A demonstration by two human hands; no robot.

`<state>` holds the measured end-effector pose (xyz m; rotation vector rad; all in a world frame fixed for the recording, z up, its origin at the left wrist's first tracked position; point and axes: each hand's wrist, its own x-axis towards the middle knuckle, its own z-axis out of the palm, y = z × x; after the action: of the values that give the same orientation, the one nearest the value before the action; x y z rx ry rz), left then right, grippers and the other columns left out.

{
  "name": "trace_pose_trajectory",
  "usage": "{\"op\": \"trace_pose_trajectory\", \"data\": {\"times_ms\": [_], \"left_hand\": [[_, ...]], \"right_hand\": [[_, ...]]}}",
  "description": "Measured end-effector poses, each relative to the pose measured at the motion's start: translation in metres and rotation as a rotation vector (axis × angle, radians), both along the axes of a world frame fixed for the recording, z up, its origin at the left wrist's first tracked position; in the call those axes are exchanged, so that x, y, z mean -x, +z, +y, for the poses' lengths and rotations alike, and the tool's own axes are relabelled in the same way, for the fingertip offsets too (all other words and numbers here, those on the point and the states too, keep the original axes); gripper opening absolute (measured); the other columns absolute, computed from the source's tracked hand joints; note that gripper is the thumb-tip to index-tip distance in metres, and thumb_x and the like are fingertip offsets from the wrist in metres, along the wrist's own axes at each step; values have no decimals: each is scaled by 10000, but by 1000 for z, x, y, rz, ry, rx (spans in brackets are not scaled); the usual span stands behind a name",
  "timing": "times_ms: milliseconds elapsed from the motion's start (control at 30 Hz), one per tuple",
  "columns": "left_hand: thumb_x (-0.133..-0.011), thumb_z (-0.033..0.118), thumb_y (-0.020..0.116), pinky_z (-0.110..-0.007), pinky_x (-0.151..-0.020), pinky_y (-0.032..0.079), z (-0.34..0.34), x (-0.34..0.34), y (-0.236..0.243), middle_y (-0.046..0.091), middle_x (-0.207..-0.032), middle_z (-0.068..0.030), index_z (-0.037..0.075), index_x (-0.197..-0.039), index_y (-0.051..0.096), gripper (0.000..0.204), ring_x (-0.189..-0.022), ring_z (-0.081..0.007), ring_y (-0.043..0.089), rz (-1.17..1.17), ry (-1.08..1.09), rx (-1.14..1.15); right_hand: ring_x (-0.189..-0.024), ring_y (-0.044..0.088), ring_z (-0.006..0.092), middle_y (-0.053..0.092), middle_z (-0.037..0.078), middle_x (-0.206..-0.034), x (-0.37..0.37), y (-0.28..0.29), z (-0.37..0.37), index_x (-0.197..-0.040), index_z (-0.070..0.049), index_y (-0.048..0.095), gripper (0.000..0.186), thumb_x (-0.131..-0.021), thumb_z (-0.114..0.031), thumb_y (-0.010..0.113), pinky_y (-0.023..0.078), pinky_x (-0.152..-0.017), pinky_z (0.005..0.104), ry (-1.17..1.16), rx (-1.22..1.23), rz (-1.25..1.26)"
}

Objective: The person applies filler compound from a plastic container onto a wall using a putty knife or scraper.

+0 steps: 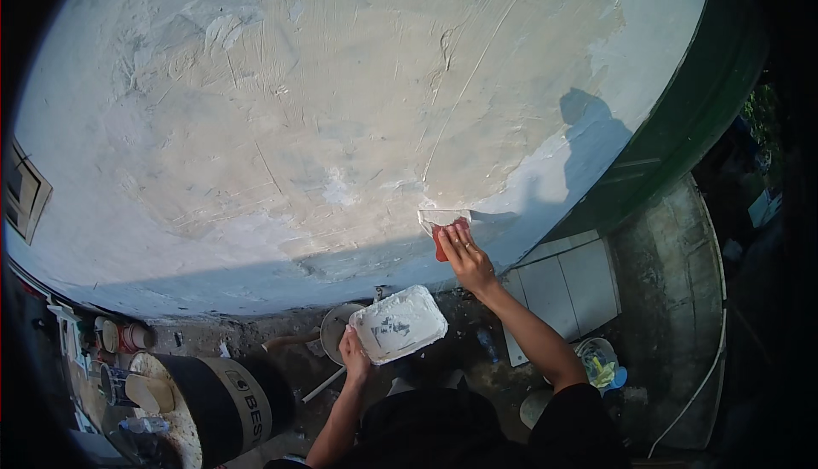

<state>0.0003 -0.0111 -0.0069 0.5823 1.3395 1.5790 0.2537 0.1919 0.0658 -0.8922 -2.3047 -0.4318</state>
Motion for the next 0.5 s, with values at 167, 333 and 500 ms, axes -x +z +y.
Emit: {"op": "trace_pose_trajectory", "data": {"times_ms": [167,333,500], "left_hand": [[-1043,377,350,-250,-734,450,-3,8,-1,617,-912,-19,0,-1031,611,459,-809,-91,543,-64,8,14],[-1041,377,359,-262,-778,464,5,10,4,625,-950,-30,1,-1074,600,448,-851,-102,562,-75,-57,6],[-1035,397,359,-274,-713,498,15,9,12,615,-882,-29,35,-996,587,429,-774,-115,590,-109,-49,-15]], "right_hand": [[-1084,622,368,629,226,-1162,-20,116,0,-1222,27,587,415,-809,58,559,534,-912,436,-45,-149,137],[-1074,628,365,631,219,-1158,-5,238,15,-1224,19,591,396,-830,34,560,530,-919,435,-53,-483,110],[-1215,515,427,525,293,-1285,36,212,32,-1299,54,508,439,-869,-31,528,459,-999,485,-149,-459,-149]]}}
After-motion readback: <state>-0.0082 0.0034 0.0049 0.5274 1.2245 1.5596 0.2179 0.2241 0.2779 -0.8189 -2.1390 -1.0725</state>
